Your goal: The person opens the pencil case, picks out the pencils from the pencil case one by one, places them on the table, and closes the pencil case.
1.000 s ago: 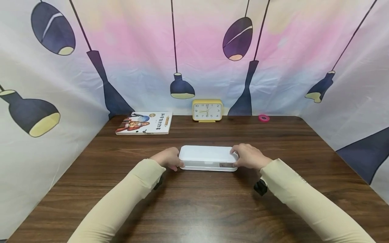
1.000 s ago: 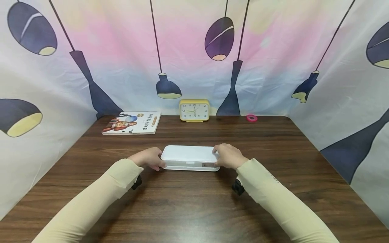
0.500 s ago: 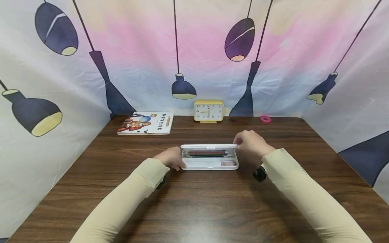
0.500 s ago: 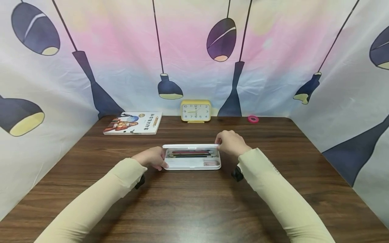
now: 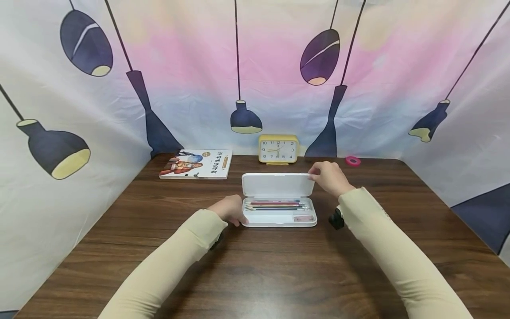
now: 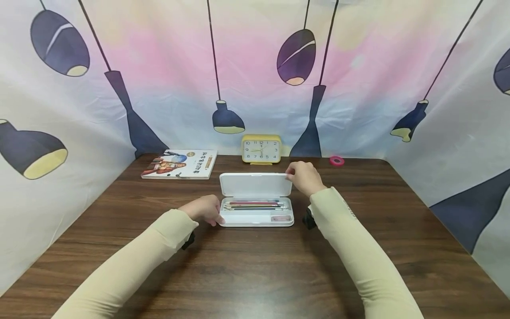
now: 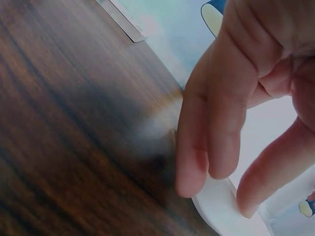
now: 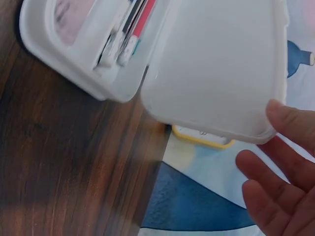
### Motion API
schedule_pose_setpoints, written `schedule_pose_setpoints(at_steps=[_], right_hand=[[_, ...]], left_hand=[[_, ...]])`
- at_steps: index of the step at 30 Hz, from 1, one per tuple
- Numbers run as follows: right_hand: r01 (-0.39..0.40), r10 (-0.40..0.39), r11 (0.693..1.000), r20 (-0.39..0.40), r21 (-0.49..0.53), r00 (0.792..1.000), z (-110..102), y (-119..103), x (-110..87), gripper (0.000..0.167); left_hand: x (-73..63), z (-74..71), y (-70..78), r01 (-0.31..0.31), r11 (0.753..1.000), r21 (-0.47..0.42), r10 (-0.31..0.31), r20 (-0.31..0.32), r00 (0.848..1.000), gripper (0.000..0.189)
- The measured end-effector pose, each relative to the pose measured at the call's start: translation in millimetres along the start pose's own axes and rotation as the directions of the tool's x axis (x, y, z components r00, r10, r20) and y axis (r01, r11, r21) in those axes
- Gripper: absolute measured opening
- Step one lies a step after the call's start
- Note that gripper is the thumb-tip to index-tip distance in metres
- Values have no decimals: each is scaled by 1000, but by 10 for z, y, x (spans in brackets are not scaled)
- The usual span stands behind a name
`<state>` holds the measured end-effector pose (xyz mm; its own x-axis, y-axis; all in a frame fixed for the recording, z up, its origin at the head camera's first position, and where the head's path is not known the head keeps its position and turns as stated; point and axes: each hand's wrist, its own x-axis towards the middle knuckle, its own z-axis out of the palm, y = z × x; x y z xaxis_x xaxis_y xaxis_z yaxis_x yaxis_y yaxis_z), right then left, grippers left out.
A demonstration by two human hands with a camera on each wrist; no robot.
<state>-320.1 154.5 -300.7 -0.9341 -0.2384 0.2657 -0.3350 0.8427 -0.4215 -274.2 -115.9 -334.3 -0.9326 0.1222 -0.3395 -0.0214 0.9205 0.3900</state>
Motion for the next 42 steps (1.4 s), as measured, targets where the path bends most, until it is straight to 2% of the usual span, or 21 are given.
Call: schedule_pose_setpoints(at_steps=[6,12,19,32,42], right_hand=[[21,-24,998,-36,-65,999,63,12,73,19],[68,-57,980,67,-186,996,163,27,103,43],[38,-6,975,146,-217,989,303,74,121,59],[22,34,970,221,-243,975,367,73,167,63],[22,39,963,220,-267,975,364,48,175,63]], left_hand=[[8,1,-22,-2,1000,-27,2,-13,1000,25],[22,31,-30,21,998,-59,-22,-18,1000,26],[0,52,-23,-8,998,-57,8,-12,1000,26],[7,18,-4,25,999,-49,-25,-5,1000,31],[13,20,-15,9,999,-40,-9,-5,1000,27]])
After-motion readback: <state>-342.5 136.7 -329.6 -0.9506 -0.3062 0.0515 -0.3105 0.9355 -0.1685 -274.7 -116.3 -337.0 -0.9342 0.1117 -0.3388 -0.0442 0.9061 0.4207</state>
